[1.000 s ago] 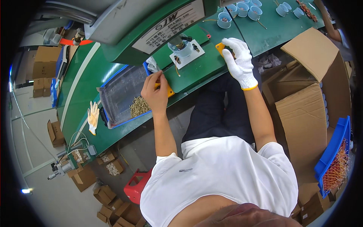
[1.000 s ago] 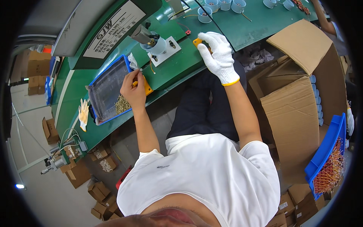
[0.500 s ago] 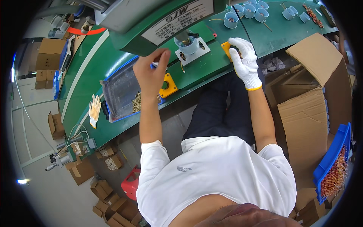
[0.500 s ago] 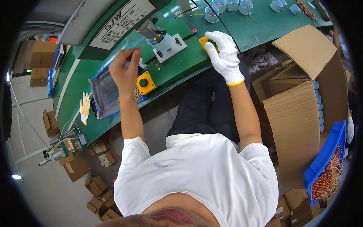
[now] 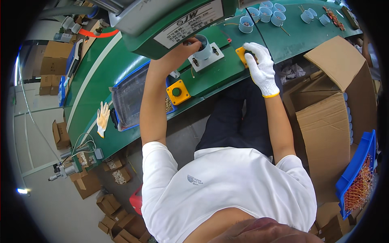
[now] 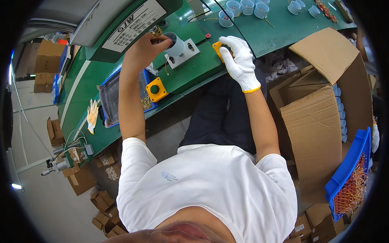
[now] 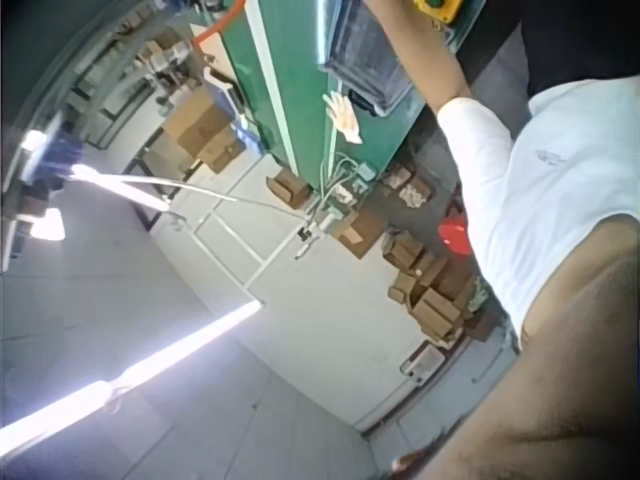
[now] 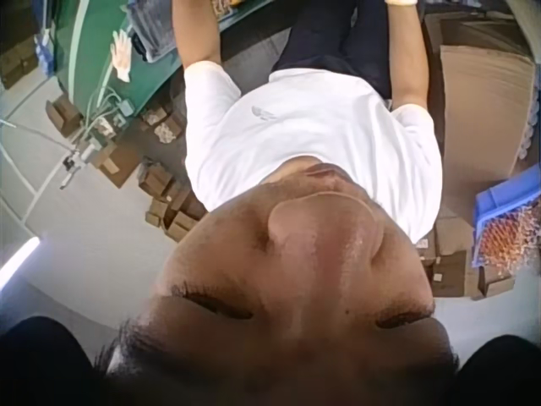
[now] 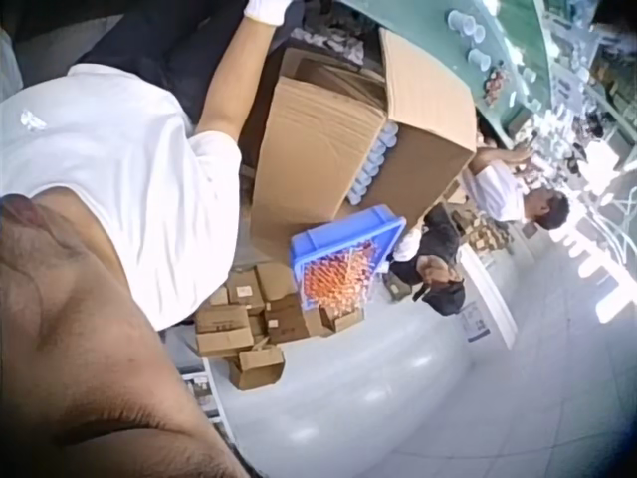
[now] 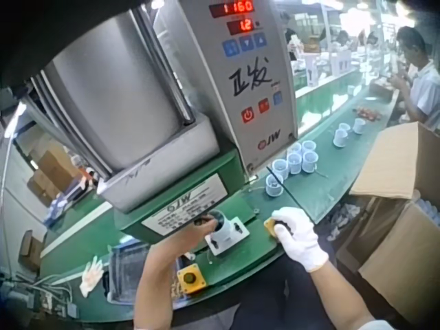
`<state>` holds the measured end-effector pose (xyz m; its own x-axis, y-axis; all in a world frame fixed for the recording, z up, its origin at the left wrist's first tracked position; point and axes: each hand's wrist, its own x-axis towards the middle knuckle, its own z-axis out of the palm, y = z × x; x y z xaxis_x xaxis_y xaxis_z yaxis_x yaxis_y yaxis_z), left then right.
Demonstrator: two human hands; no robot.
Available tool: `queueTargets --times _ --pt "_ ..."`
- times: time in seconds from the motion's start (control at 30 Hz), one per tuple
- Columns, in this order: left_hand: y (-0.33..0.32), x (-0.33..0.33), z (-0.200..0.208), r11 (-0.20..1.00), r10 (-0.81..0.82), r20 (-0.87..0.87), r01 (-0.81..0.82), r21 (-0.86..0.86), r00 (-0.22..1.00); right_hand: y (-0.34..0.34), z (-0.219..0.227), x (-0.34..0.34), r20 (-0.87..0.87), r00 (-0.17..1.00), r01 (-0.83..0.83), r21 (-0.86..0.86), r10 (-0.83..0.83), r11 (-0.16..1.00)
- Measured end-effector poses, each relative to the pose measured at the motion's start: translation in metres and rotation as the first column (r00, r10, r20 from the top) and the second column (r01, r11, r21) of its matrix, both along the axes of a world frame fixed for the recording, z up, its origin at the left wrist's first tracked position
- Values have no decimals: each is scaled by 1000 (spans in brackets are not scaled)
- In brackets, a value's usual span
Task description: Assembling small electronic components using a manual press machine on a production line.
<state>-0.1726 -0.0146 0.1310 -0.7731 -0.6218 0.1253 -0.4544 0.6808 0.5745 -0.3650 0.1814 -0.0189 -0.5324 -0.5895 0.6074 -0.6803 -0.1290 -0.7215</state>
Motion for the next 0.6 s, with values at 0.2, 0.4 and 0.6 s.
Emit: queueTargets --times 0.2,0.4,0.6 --pt "-1 -1 3 1000 -11 64 9 21 998 1 1 -1 7 1000 -6 -6 6 1000" --pt "16 36 -13 998 56 -190 -48 46 980 -1 7 6 -82 996 17 -28 -19 999" --pt "83 125 -131 843 208 -426 -382 -378 880 0 4 5 -54 999 -9 -39 7 999"
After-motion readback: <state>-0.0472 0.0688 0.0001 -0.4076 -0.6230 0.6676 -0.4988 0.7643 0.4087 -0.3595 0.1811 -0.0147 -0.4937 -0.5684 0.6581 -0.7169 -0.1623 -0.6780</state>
